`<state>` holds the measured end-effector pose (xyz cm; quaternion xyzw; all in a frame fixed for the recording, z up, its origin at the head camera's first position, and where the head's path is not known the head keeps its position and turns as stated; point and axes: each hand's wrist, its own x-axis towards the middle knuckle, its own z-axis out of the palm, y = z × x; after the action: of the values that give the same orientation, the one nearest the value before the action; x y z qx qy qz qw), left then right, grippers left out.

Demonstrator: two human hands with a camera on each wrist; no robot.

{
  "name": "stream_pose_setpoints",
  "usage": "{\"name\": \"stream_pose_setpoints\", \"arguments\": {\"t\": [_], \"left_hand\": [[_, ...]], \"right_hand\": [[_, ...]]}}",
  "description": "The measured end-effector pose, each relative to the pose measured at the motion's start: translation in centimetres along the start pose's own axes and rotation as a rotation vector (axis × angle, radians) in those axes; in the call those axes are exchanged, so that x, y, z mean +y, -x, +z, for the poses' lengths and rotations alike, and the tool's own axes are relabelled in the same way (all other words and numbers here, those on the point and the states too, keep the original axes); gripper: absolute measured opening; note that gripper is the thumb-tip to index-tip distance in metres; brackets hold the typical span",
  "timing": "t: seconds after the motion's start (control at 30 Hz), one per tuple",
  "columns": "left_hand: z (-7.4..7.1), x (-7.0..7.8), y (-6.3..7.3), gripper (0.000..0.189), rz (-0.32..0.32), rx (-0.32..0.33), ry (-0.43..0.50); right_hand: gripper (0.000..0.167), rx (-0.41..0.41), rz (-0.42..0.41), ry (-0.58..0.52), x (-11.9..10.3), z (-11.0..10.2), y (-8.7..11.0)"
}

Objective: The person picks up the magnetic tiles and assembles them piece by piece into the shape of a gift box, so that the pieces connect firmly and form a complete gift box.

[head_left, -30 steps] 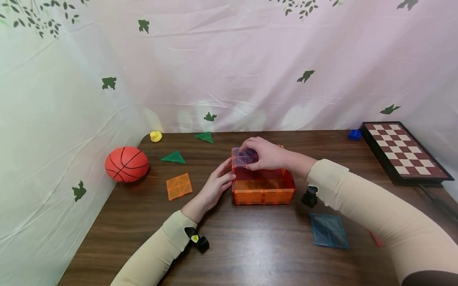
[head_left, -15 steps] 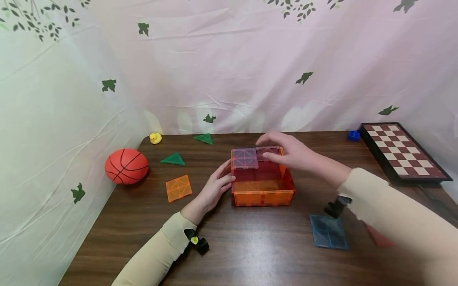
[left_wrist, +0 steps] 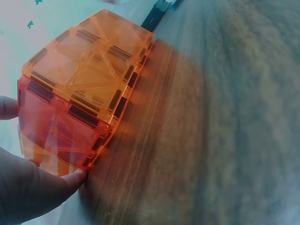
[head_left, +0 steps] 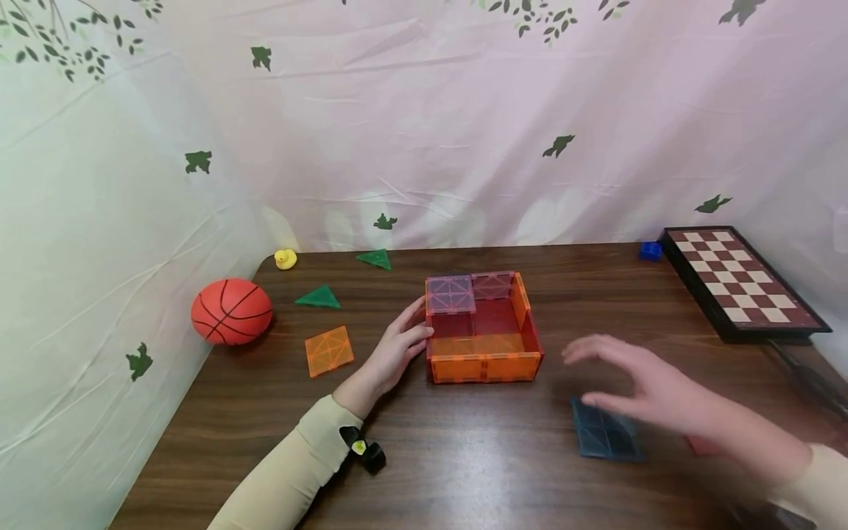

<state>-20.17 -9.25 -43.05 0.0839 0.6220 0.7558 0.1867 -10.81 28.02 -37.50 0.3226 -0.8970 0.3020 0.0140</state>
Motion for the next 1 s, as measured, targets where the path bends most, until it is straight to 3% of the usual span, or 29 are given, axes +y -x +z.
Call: {"name": "stream_pose_setpoints", "arguments": {"t": [0.13,0.2,0.4,0.6,0.73,1.0], "left_hand": [[0.0,0.0,0.0,0.071,-0.005,0.006,-0.001],[0.0,0.0,-0.1,0.071,-0.007,0.006,-0.001],[0.0,-0.1,-0.2,0.069,-0.007,0.000,-0.004],[-0.1,0.0,-0.2,0.070,-0.005,-0.001,0.004],[-0.1,0.1,-0.3,0.070,-0.009,-0.005,0.001],[-0.1,0.1,-0.1,0.068,-0.016,-0.004,-0.003]], "right_hand": [[0.050,-0.095,0.090,0.044,1.3,1.6,3.1],[0.053,-0.125,0.097,0.084,1.9,2.3,4.4],[0.052,-0.155,0.146,0.180,2.6,3.5,5.9],[0.051,-0.172,0.137,0.177,2.6,3.2,5.3],[0.052,-0.162,0.139,0.147,2.8,1.8,4.5],[0.059,-0.001,0.142,0.174,3.4,-2.4,0.2]]}}
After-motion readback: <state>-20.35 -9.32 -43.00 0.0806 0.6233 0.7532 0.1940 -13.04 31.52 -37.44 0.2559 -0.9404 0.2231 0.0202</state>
